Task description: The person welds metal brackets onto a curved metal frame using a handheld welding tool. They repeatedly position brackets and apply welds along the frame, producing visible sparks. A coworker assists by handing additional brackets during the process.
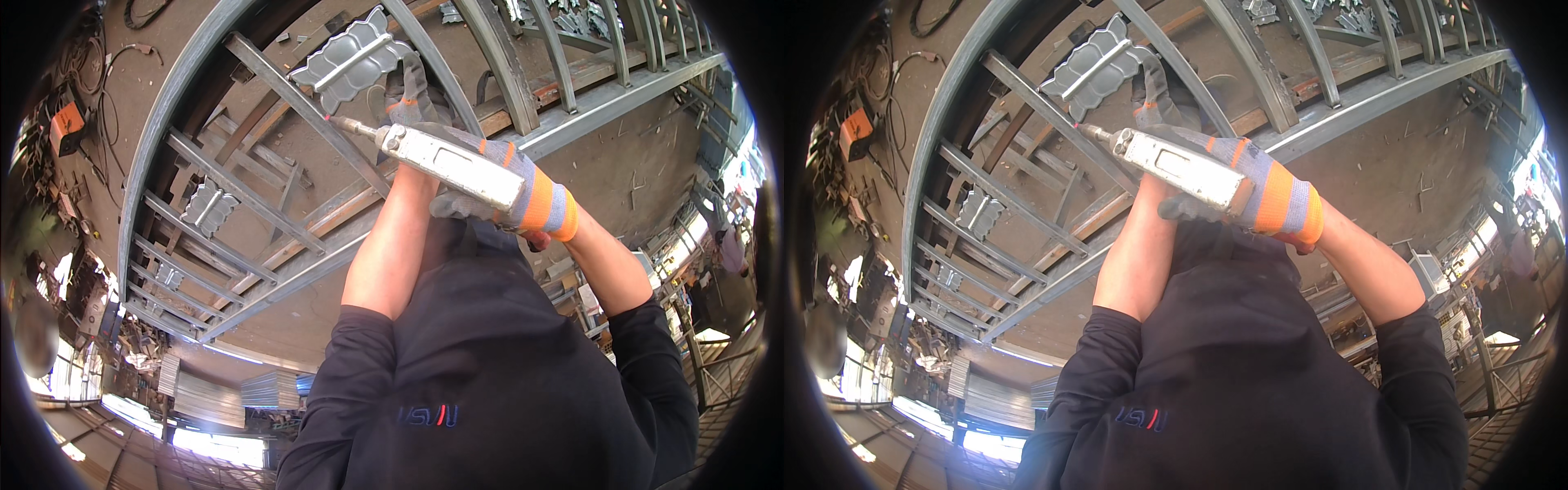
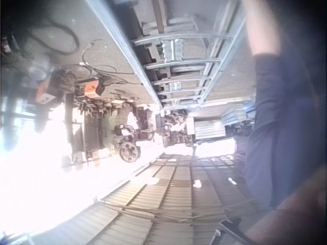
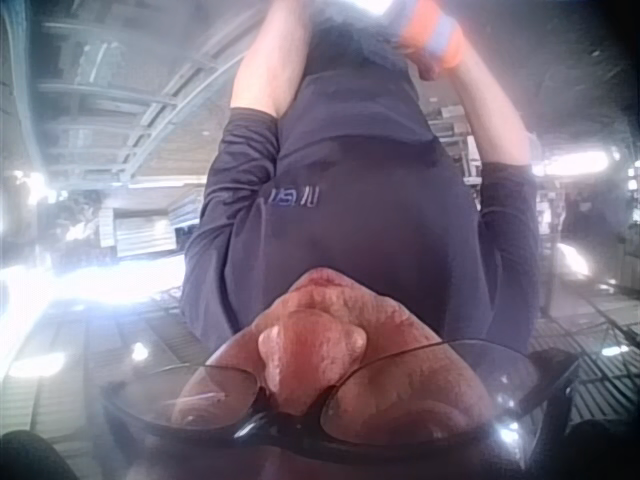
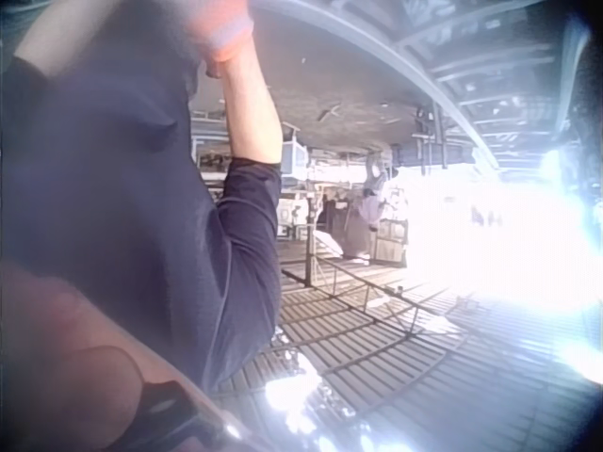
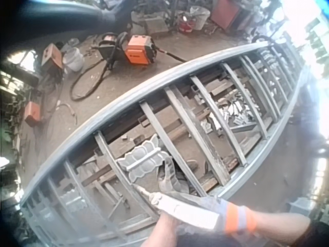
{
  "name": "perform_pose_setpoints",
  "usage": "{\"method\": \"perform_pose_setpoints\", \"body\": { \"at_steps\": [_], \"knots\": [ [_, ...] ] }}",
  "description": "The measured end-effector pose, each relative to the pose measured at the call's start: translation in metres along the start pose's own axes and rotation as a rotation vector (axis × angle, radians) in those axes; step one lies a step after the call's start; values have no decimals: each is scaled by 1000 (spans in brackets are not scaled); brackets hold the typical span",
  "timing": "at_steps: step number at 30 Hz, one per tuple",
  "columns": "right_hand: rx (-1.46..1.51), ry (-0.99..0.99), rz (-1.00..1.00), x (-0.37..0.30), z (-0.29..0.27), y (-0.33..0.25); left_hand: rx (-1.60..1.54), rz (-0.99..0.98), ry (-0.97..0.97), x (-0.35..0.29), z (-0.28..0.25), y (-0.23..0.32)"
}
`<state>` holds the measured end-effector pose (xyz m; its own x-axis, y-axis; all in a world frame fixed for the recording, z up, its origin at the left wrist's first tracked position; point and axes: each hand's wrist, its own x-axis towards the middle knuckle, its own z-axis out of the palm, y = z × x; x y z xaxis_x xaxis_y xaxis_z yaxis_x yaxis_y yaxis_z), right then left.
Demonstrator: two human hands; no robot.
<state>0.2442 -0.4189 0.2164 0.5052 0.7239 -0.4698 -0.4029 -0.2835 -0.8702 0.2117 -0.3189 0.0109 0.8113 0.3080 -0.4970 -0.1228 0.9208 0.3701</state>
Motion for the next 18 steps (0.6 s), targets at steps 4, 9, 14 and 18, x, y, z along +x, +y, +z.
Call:
{"method": "perform_pose_setpoints", "body": {
  "at_steps": [4,9,14,18],
  "knots": [
    [82,-9,114,-2,-3,-3,-3,-3,-16,1,-2,-3],
    [123,-20,137,0,-4,-3,-36,-41,22,2,-6,-5],
    [255,-20,252,-1,-5,-4,13,-11,-27,-1,-2,-3],
    [296,-25,256,-3,-6,-2,-171,-160,7,0,6,7]
  ]
}}
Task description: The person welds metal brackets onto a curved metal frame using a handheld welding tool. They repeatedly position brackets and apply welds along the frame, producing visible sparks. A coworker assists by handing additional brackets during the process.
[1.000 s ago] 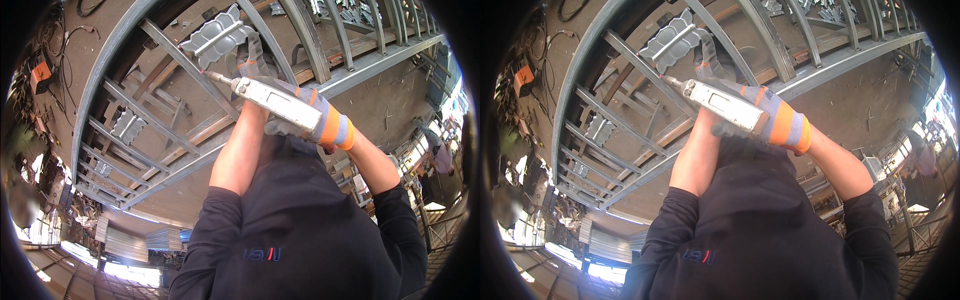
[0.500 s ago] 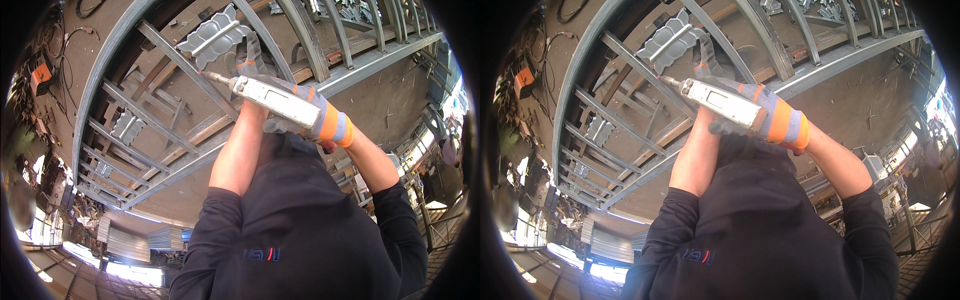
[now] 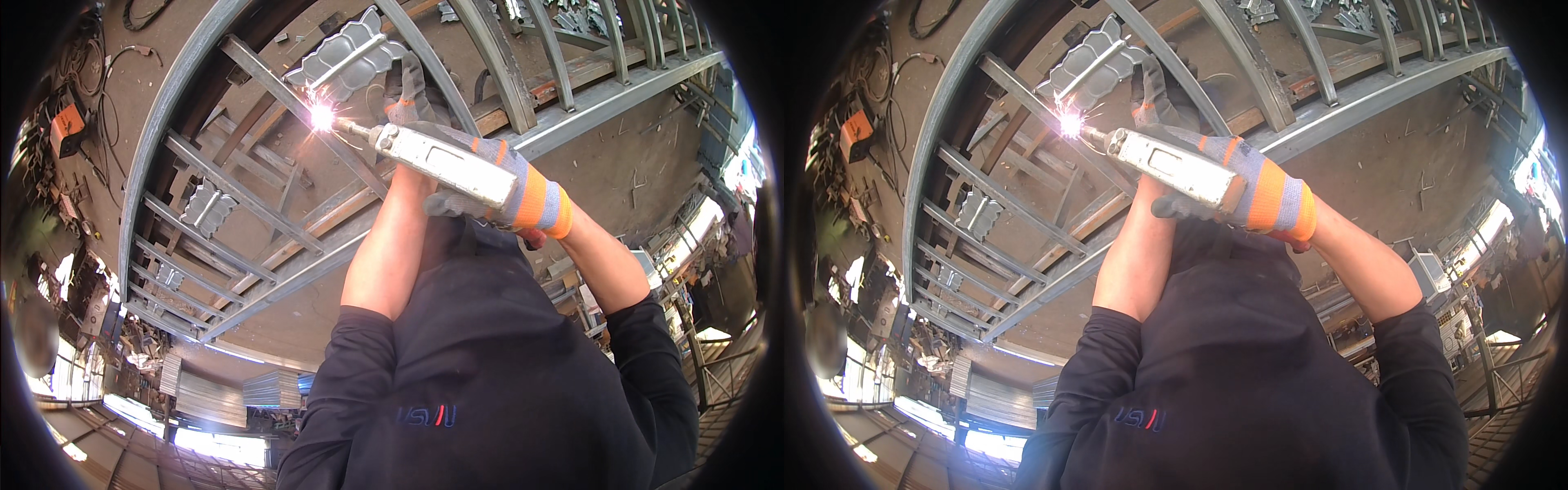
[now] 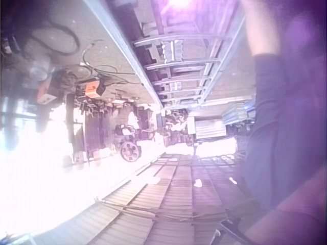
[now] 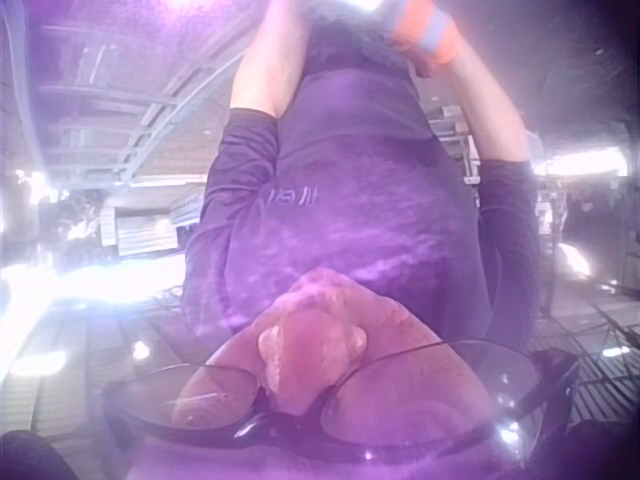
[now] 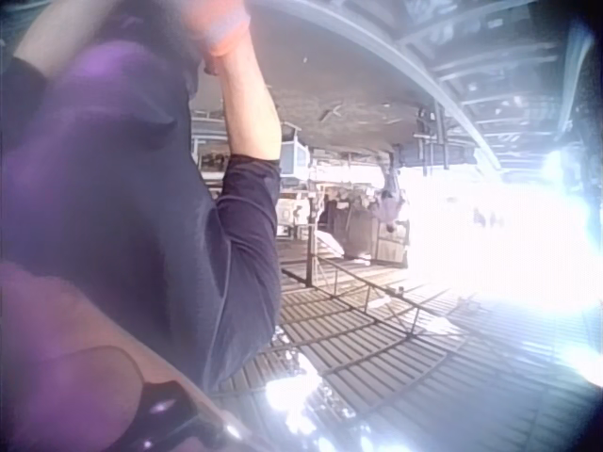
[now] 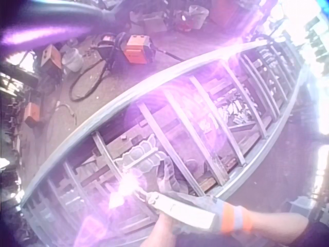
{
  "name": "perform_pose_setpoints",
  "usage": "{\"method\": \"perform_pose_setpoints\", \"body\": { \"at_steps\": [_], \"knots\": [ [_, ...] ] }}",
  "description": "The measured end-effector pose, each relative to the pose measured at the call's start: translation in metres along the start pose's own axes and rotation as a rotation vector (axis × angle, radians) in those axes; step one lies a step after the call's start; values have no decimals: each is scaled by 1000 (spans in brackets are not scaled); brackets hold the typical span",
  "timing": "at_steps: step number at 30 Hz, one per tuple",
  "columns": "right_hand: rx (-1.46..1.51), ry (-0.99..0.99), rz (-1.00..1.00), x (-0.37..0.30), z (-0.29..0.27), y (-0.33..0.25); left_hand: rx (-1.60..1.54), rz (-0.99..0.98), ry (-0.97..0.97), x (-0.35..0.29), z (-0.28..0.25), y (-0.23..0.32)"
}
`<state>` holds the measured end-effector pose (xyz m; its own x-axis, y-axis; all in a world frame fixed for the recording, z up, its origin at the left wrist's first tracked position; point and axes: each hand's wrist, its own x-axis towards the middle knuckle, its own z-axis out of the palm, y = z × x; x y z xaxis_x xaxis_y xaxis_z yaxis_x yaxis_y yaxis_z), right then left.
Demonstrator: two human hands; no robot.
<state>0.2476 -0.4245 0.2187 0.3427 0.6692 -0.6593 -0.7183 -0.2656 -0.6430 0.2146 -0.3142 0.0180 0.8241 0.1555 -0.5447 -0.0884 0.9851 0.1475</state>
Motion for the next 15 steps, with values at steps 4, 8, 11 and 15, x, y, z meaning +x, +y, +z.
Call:
{"method": "perform_pose_setpoints", "body": {
  "at_steps": [4,8,11,15],
  "knots": [
    [73,-4,-2,0,0,5,-25,-8,4,0,5,1],
    [61,4,-10,-2,0,5,113,78,67,-2,3,-7],
    [-34,-21,-51,-4,-1,2,134,77,89,-1,1,-7],
    [-155,-21,-75,-1,0,1,138,64,-6,-8,5,-5]
  ]
}}
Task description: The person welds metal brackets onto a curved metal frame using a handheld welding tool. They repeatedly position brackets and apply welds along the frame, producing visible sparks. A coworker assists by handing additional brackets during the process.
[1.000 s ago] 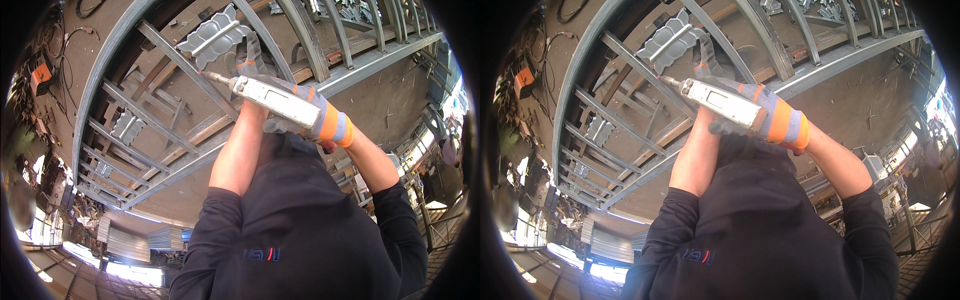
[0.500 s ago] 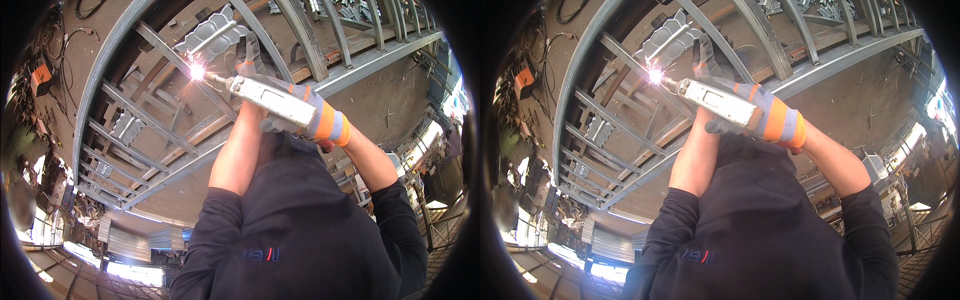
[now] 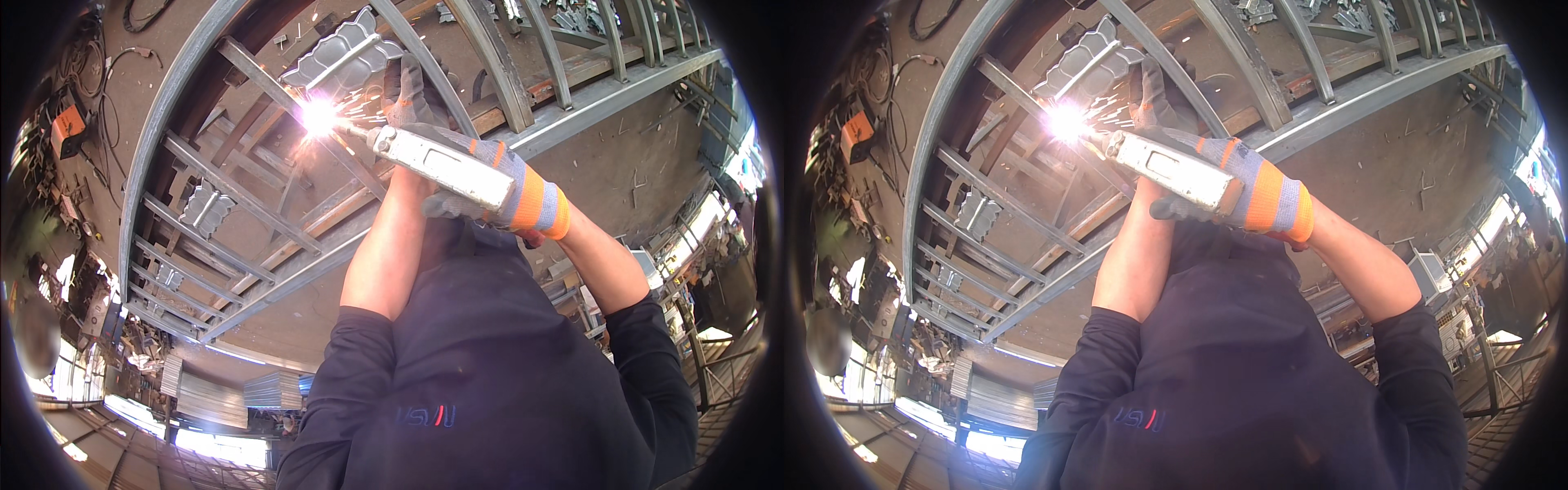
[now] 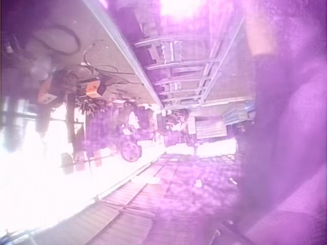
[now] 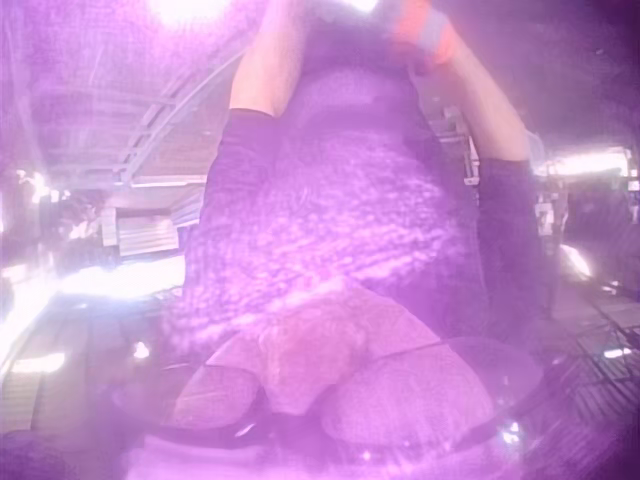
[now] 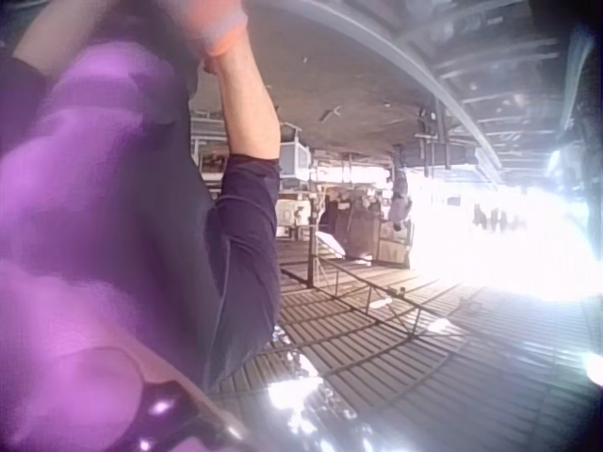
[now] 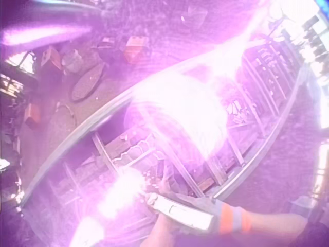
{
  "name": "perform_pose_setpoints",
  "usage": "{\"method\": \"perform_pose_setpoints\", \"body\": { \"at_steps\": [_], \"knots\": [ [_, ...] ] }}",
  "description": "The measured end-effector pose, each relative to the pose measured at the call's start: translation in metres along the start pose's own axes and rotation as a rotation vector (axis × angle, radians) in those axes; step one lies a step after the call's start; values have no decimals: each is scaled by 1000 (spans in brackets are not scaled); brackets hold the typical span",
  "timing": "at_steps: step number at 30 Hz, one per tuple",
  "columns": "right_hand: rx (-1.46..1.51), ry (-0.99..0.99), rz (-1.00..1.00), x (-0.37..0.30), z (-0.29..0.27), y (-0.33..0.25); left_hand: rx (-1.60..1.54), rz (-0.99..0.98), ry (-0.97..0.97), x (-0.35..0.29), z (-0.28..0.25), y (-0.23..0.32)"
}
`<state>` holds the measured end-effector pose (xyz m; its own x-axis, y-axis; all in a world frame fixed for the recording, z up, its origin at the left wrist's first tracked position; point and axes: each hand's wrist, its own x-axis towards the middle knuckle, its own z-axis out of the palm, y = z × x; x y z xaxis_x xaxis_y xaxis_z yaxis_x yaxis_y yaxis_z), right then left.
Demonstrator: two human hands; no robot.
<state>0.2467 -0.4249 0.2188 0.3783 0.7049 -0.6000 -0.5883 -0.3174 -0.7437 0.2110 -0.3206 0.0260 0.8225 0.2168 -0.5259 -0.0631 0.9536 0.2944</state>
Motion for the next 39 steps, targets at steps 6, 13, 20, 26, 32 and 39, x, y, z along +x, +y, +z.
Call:
{"method": "perform_pose_setpoints", "body": {
  "at_steps": [6,13,20,26,32,39],
  "knots": [
    [101,17,14,-2,1,7,-59,46,-59,0,6,3],
    [-3,12,-56,-1,1,14,-8,70,-68,1,5,2],
    [-99,19,-72,1,0,11,28,82,19,0,5,-1],
    [-126,27,-110,-2,-1,19,-175,-55,-66,3,8,8],
    [-407,133,-197,-22,-4,30,-203,-119,74,-4,1,7],
    [-606,490,-300,-30,15,23,-181,-282,387,13,-11,10]
  ]
}}
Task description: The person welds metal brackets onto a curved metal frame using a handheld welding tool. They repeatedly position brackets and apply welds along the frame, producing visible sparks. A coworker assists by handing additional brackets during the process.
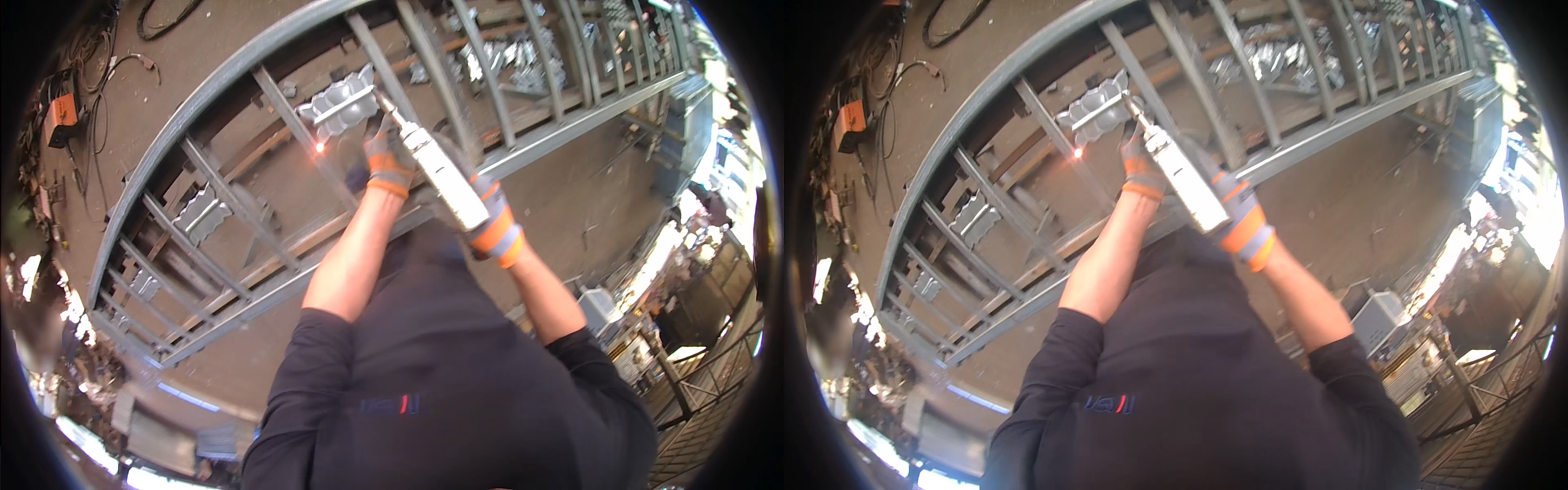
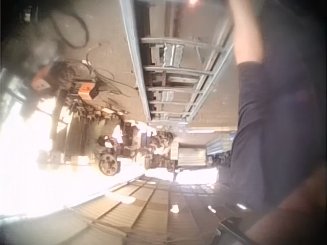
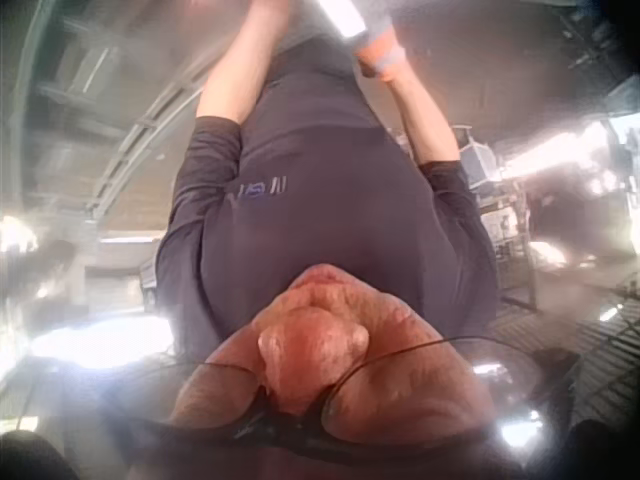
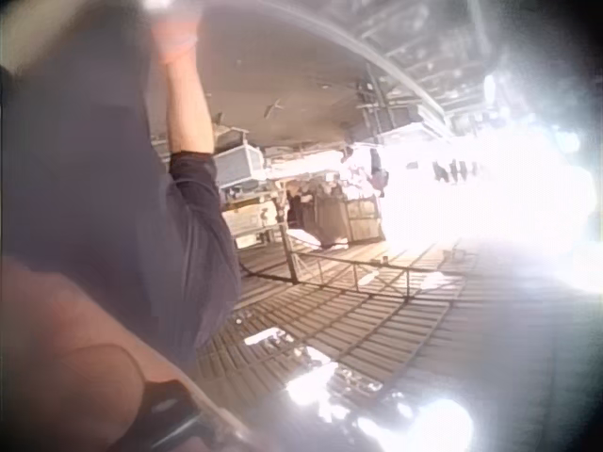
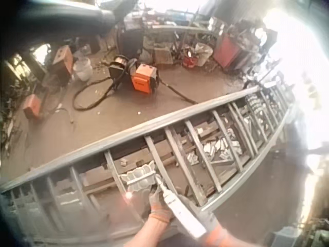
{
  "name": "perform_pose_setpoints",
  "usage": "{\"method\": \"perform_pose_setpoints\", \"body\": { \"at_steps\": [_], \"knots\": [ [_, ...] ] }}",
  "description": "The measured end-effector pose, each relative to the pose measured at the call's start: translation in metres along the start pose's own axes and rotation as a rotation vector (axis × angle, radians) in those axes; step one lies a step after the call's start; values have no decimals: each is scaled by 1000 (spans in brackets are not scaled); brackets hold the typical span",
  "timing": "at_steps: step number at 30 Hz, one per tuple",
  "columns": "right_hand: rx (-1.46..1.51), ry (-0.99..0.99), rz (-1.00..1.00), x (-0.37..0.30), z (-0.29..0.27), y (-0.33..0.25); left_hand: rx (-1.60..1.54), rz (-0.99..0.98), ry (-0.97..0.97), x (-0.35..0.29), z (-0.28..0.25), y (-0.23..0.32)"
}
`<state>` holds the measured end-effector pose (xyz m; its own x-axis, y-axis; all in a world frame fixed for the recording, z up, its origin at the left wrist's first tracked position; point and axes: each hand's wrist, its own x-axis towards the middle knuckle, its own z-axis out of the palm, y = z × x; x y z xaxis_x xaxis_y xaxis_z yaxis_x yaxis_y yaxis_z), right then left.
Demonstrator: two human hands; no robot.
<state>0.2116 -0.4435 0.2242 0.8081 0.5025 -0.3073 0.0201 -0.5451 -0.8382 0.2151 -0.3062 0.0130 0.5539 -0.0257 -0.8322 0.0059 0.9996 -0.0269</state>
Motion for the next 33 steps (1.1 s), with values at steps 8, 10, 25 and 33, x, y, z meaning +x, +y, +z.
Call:
{"method": "perform_pose_setpoints", "body": {
  "at_steps": [8,10,25,33],
  "knots": [
    [-369,39,74,21,29,-18,70,75,10,-21,35,4],
    [-339,50,28,25,35,-18,22,21,-44,-23,36,8],
    [-445,191,93,32,73,-11,110,74,-133,8,-3,-3],
    [-483,189,159,33,81,-10,408,204,-55,12,-14,-2]
  ]
}}
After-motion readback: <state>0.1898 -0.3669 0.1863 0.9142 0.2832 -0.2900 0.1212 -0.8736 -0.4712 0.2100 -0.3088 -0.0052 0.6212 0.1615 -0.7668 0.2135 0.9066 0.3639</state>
